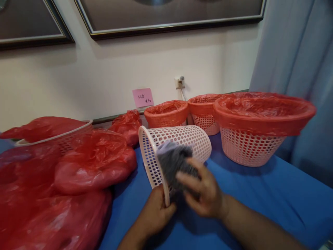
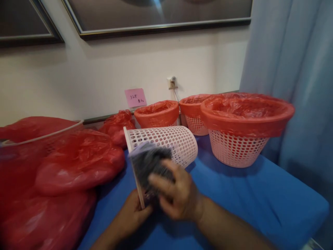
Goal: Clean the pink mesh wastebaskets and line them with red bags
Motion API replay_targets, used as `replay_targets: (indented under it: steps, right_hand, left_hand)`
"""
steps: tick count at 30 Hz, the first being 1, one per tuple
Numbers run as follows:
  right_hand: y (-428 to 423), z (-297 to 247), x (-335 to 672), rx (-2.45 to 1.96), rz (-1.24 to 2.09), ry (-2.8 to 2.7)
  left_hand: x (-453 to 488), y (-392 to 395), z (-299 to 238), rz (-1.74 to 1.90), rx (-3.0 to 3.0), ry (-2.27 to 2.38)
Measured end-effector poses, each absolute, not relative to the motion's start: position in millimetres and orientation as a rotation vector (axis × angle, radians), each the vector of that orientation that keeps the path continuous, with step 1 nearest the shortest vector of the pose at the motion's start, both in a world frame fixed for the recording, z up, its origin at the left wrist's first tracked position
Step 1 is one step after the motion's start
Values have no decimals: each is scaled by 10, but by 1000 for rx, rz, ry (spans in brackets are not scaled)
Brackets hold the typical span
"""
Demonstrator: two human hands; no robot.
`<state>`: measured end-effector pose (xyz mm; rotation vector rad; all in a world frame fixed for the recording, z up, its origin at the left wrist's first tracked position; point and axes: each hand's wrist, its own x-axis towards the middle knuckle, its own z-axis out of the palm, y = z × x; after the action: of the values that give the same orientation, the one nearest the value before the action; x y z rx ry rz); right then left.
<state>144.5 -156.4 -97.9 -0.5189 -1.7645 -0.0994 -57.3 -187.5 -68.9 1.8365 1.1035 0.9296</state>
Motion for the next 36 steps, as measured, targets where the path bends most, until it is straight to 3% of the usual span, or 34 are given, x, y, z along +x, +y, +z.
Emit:
replay_targets:
  steps: [3, 6, 9, 12, 19, 24, 28, 32, 36]
  right_hand:
    - [-1712, -981, 1353, -300, -173, -1854]
    - [-1367, -1001, 1577, -666, -98, -1677]
    - [-866, -1034, 1906, -1113, 180, -1260]
    - [-730, -1031, 2002, -1198, 329, -1123]
    - [-1623, -923, 1439, -372, -73, -1835]
    - [-1656, -932, 1390, -241, -112, -1920]
    - [-1392, -984, 1499, -527, -70, -1816]
    - [-877, -1086, 1789, -1103, 141, -1287]
    - [-642, -1124, 1925, -1167, 337, -1130]
  left_hand:
    - [-595, -1904, -683, 918, 1920, 1103]
    - [-579, -1910, -636, 886, 1935, 1103]
    - [-556, -1903, -629, 897, 1902, 1122]
    - [-552, -1880, -683, 854, 1939, 1149]
    - [-564, -1879, -696, 857, 2014, 1181]
    - [-608, -1946, -670, 1045, 1738, 1030]
    - [-637, -1914, -674, 1120, 1581, 1121]
    - [-625, -1901, -663, 1073, 1526, 1090]
    - [-611, -1901, -711, 1020, 1616, 1064]
